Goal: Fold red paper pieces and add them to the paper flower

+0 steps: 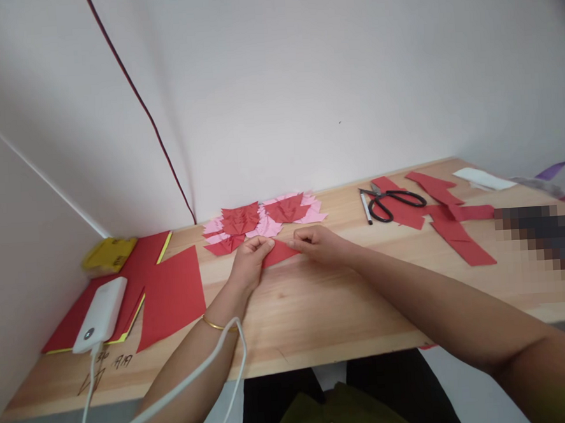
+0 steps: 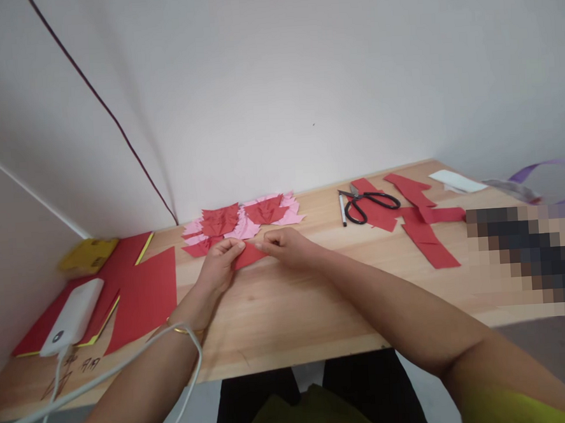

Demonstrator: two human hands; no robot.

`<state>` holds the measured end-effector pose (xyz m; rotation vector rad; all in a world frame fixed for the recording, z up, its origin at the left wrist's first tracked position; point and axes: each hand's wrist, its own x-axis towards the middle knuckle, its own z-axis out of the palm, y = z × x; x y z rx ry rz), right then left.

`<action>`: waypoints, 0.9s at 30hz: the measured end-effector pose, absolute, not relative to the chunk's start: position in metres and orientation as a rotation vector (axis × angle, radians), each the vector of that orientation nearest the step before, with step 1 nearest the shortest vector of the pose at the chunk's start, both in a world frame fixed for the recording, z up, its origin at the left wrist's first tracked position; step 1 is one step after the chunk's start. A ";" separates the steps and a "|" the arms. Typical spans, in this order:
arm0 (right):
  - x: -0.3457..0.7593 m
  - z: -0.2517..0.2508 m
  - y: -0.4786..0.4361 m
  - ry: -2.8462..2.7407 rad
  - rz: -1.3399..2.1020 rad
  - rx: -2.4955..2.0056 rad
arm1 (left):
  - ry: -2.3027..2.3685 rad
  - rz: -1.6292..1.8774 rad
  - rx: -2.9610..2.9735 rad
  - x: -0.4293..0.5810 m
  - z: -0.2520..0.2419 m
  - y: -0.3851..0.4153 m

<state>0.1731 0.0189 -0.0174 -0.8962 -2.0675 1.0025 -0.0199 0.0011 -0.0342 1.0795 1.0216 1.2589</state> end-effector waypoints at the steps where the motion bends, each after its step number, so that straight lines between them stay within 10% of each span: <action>1: 0.173 -0.018 0.019 -2.076 1.002 -0.892 | 1.027 1.252 1.083 -0.020 -0.034 0.001; 27: 0.174 -0.014 0.021 -1.858 0.827 -0.968 | 1.159 1.206 1.435 -0.025 -0.026 0.001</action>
